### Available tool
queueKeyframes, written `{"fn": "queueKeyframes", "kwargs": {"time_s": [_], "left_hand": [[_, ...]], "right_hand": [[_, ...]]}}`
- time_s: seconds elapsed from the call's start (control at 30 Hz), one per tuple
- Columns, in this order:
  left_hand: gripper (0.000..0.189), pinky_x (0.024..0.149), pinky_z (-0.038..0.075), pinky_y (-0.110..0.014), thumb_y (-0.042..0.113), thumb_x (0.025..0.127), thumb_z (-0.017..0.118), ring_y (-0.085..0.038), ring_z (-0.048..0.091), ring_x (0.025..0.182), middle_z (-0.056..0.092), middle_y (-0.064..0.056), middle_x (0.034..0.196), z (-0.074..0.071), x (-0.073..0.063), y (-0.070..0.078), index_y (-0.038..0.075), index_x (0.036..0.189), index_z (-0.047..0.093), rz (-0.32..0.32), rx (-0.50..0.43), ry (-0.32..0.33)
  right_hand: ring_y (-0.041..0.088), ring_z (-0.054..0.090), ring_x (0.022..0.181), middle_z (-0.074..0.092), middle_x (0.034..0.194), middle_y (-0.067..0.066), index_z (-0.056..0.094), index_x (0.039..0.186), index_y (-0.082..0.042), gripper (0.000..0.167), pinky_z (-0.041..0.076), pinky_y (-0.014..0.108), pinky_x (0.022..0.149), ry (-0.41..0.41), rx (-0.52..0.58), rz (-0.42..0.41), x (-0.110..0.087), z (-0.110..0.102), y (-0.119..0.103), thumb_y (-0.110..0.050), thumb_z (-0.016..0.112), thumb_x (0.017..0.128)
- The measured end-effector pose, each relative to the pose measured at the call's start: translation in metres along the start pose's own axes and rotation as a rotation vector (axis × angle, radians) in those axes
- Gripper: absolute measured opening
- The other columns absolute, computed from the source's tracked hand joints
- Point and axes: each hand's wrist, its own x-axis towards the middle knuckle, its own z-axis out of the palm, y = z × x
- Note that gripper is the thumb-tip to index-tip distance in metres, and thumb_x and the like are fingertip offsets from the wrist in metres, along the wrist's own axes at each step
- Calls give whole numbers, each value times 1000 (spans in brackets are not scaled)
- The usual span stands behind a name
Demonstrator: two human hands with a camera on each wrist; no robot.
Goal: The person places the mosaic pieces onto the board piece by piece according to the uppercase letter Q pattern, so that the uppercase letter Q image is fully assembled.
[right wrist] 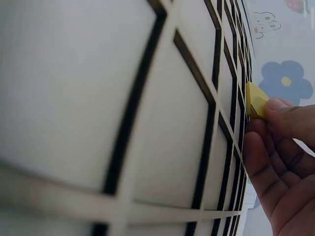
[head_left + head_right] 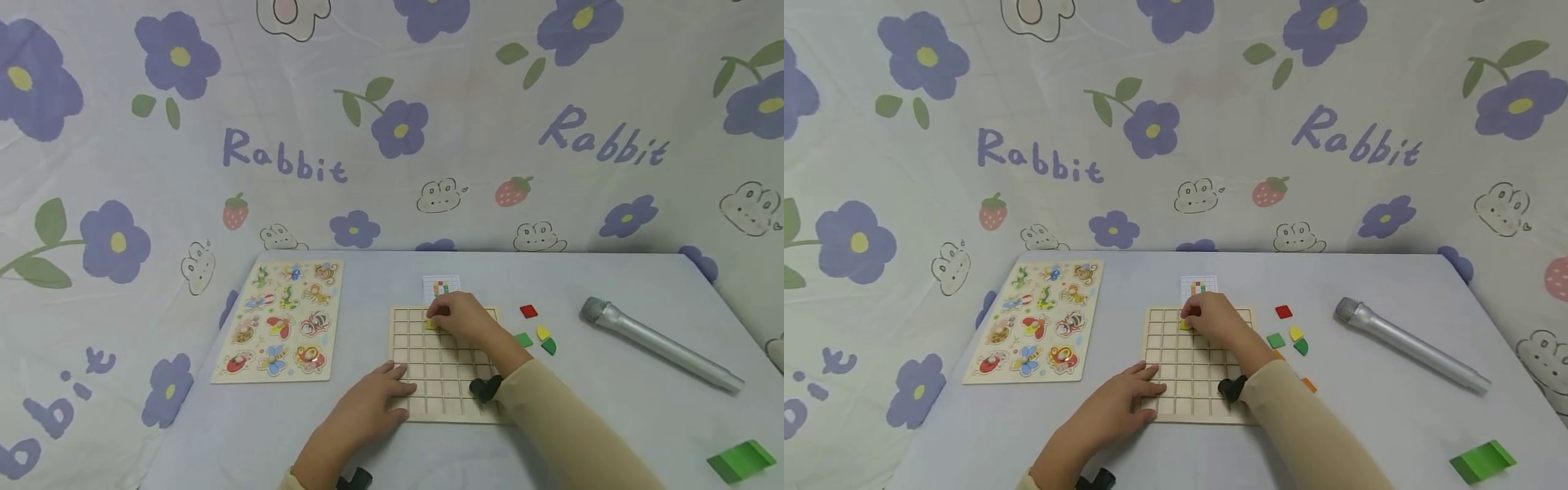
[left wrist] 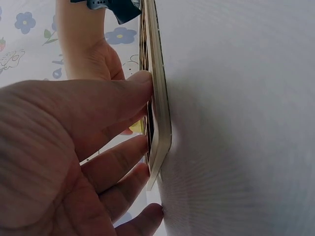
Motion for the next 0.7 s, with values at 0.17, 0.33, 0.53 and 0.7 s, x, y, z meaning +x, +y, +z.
{"fn": "queueKeyframes", "kwargs": {"time_s": [0.17, 0.33, 0.53, 0.7], "left_hand": [[43, 129, 41, -55, 21, 96, 84, -30, 42, 162, 55, -2, 166, -2, -1, 2, 21, 139, 77, -6, -12, -1], [43, 129, 41, -55, 20, 96, 84, -30, 42, 162, 55, -2, 166, -2, -2, 4, 20, 138, 77, -11, -17, -4], [43, 129, 41, -55, 19, 96, 84, -30, 42, 162, 55, -3, 166, -2, -2, 4, 20, 138, 77, -14, -12, -4], [43, 129, 41, -55, 20, 96, 84, -30, 42, 162, 55, -3, 166, -2, -2, 3, 20, 138, 77, -10, -5, -3]], "right_hand": [[21, 68, 99, 76, 105, 5, 79, 105, -10, 8, 59, 44, 93, -5, -6, 5, -2, 2, -3, -9, 72, 105], [19, 66, 97, 76, 102, 3, 81, 103, -11, 8, 59, 43, 92, -19, -39, 21, -1, 4, -5, -9, 73, 104], [20, 69, 102, 77, 105, 3, 83, 99, -12, 13, 60, 46, 96, -22, -71, 10, 1, 6, -3, -7, 72, 103], [22, 69, 104, 77, 109, 4, 82, 101, -12, 13, 60, 48, 97, -18, -60, 0, -1, 5, -2, -8, 71, 104]]}}
